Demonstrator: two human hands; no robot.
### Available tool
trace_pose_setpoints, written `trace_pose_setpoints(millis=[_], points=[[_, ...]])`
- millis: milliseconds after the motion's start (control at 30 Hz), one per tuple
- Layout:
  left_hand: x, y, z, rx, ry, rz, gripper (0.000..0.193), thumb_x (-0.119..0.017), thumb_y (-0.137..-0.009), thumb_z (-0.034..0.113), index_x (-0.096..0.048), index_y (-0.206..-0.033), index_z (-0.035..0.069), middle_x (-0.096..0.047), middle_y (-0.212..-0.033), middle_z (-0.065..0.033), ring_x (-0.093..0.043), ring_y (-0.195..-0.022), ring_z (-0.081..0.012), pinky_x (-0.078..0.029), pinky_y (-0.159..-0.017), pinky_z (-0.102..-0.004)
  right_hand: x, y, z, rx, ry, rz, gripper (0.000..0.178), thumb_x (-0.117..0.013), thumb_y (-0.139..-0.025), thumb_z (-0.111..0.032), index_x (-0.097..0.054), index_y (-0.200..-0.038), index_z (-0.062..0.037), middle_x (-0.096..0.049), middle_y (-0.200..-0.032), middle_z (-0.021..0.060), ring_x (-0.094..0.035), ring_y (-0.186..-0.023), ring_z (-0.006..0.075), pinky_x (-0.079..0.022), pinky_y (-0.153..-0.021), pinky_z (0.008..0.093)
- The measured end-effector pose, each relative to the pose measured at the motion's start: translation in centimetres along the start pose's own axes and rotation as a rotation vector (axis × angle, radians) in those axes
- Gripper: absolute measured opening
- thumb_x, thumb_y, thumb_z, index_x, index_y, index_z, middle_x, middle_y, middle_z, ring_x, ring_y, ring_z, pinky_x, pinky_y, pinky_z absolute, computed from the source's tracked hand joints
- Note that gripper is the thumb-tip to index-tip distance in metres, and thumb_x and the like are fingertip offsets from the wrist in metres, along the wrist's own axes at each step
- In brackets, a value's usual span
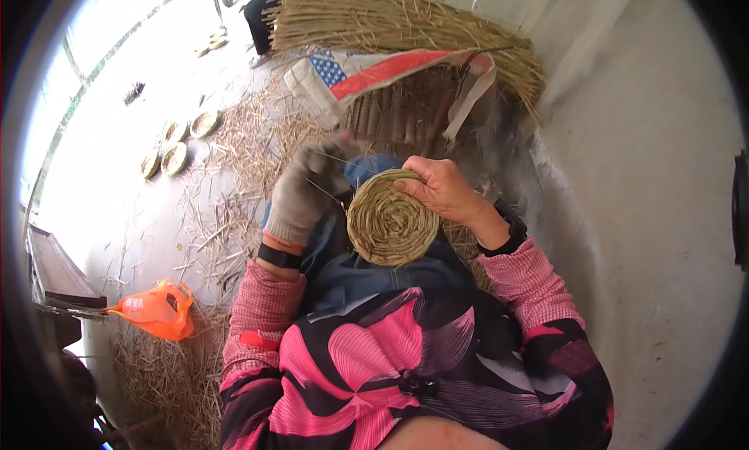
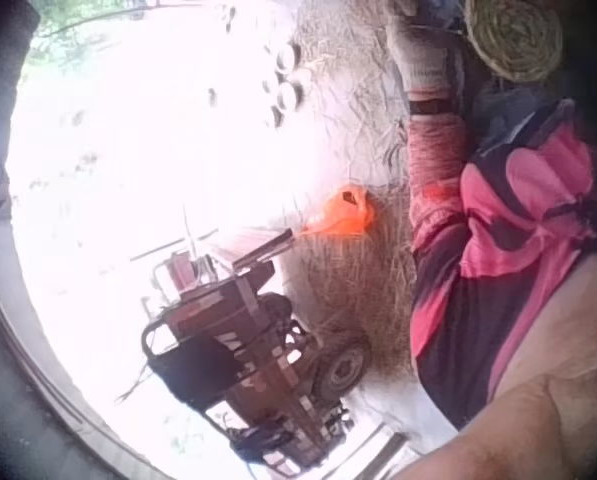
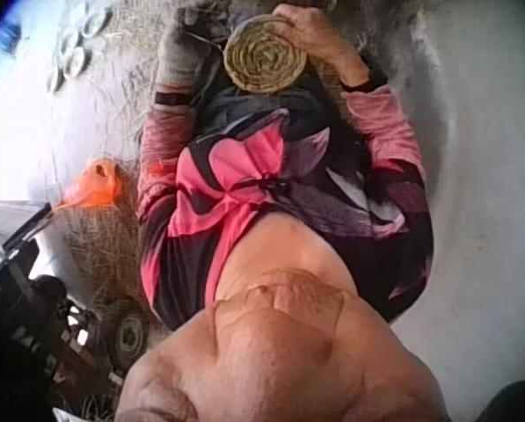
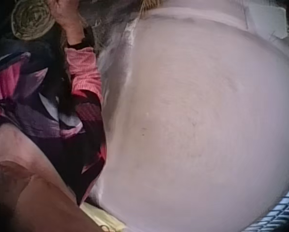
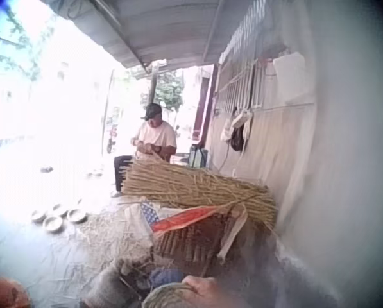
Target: Weaving a small circular object from straw.
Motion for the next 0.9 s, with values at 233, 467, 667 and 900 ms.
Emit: trace_pose_setpoints(millis=[233,467,667,900], points=[[0.2,3.9,2.1,-0.261,-1.091,-0.480,0.016,-0.058,-0.093,0.019,-0.061,-0.084,0.006,-0.068,-0.086,-0.0086,-0.065,-0.075,-0.0226,-0.049,-0.066,-0.0332,-2.6,1.9,1.3,0.020,0.102,0.011,0.038,-0.062,-0.091,-0.043,-0.056,-0.080,-0.0068,-0.058,-0.068,0.0171,-0.059,-0.066,0.0393,-0.045,-0.055,0.0440],[0.6,1.9,-0.4,-0.492,-1.193,-0.050,0.027,-0.051,-0.100,0.029,-0.061,-0.091,0.005,-0.067,-0.086,-0.0078,-0.062,-0.073,-0.0179,-0.047,-0.058,-0.0319,-3.6,1.9,-0.4,-0.078,0.084,-0.004,0.036,-0.056,-0.097,-0.036,-0.057,-0.076,-0.0065,-0.059,-0.068,0.0180,-0.060,-0.067,0.0396,-0.046,-0.056,0.0445],[4.5,1.5,-0.1,-0.102,-0.408,0.007,0.030,-0.048,-0.100,0.028,-0.042,-0.073,0.014,-0.040,-0.064,0.0006,-0.039,-0.057,-0.0084,-0.027,-0.044,-0.0198,-3.9,2.7,0.4,-0.226,-0.135,-0.094,0.038,-0.054,-0.098,-0.033,-0.060,-0.077,-0.0010,-0.056,-0.069,0.0227,-0.054,-0.063,0.0410,-0.046,-0.059,0.0416],[-2.0,4.8,-3.0,-0.215,-1.589,-0.081,0.032,-0.055,-0.096,0.036,-0.061,-0.104,0.006,-0.066,-0.090,-0.0177,-0.065,-0.088,-0.0386,-0.051,-0.075,-0.0432,-4.0,2.7,1.4,-0.153,-0.046,-0.086,0.037,-0.052,-0.100,-0.033,-0.059,-0.082,-0.0002,-0.055,-0.070,0.0206,-0.049,-0.065,0.0322,-0.046,-0.061,0.0396]])
Point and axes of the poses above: each hand's wrist, its own y-axis away from the middle knuckle, its own x-axis out of the back of the hand, z = x × y, the point moved 5 cm from there along -y, towards the middle knuckle
